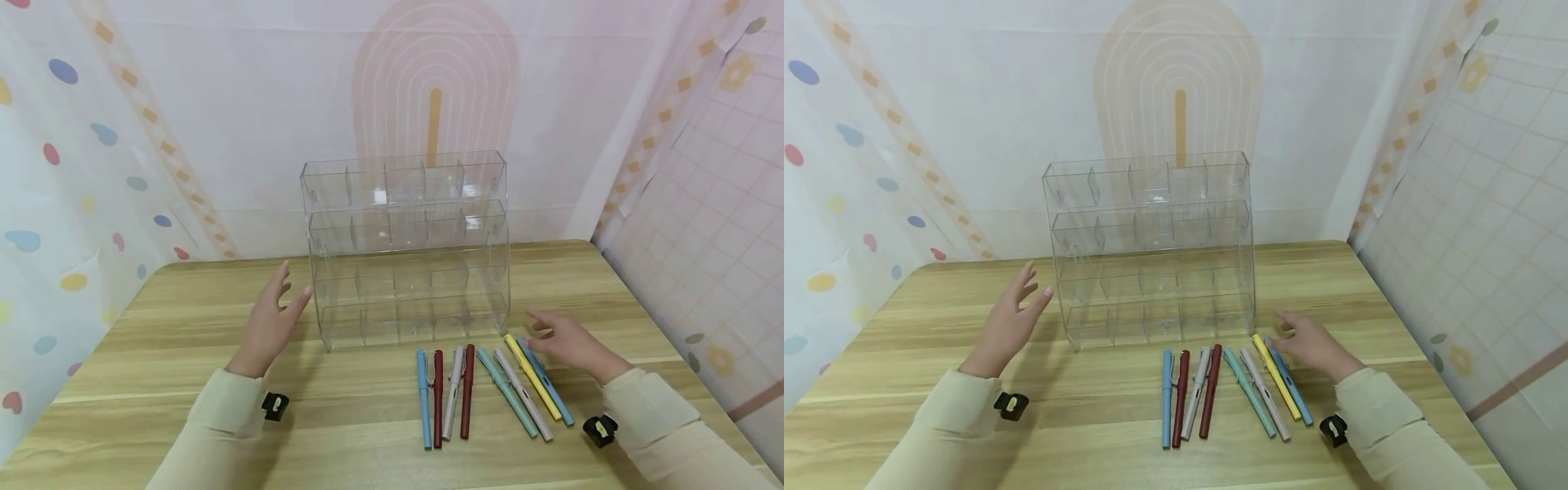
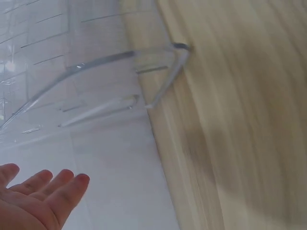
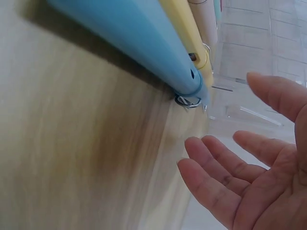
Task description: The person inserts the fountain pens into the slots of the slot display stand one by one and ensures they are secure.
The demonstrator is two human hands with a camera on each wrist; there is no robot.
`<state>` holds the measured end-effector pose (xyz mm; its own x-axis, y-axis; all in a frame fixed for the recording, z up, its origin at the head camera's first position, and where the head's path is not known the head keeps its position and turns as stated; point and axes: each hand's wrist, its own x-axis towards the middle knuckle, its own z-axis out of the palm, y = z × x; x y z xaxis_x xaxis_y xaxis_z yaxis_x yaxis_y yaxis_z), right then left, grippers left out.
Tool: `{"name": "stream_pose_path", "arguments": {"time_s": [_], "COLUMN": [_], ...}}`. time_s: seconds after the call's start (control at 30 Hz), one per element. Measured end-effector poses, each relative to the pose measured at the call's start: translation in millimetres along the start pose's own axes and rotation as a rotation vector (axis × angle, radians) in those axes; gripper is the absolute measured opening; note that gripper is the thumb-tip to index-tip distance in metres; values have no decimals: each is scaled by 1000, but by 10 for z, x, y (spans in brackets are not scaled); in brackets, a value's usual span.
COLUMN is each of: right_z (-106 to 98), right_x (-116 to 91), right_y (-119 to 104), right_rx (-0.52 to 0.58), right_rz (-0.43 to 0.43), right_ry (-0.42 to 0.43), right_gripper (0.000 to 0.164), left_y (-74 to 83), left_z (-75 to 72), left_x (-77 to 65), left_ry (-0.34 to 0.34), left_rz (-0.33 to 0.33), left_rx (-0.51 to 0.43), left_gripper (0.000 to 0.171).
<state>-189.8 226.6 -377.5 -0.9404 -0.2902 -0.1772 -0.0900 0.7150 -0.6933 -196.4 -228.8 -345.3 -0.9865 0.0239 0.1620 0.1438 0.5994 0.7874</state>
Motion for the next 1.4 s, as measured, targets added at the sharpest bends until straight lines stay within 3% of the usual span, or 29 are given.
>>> {"name": "stream_pose_path", "arguments": {"time_s": [0.3, 0.6, 0.9, 1.2, 1.4], "right_z": [21, 32, 91, 126, 137], "right_x": [36, 117, 179, 165, 151], "right_y": [7, 4, 8, -77, -96], "right_rx": [28, -18, -6, -3, 39], "right_rz": [7, 37, 42, 133, 150], "right_ry": [-14, -44, -57, -48, -19], "right_gripper": [59, 54, 49, 40, 35], "left_y": [62, 105, 92, 93, 88], "left_z": [38, 99, 127, 168, 204], "left_x": [144, 222, 270, 311, 333], "left_ry": [30, 28, 44, 42, 62], "left_rz": [-47, -83, -124, -159, -169], "left_rx": [-140, -247, -243, -270, -279], "left_gripper": [71, 63, 60, 59, 55]}}
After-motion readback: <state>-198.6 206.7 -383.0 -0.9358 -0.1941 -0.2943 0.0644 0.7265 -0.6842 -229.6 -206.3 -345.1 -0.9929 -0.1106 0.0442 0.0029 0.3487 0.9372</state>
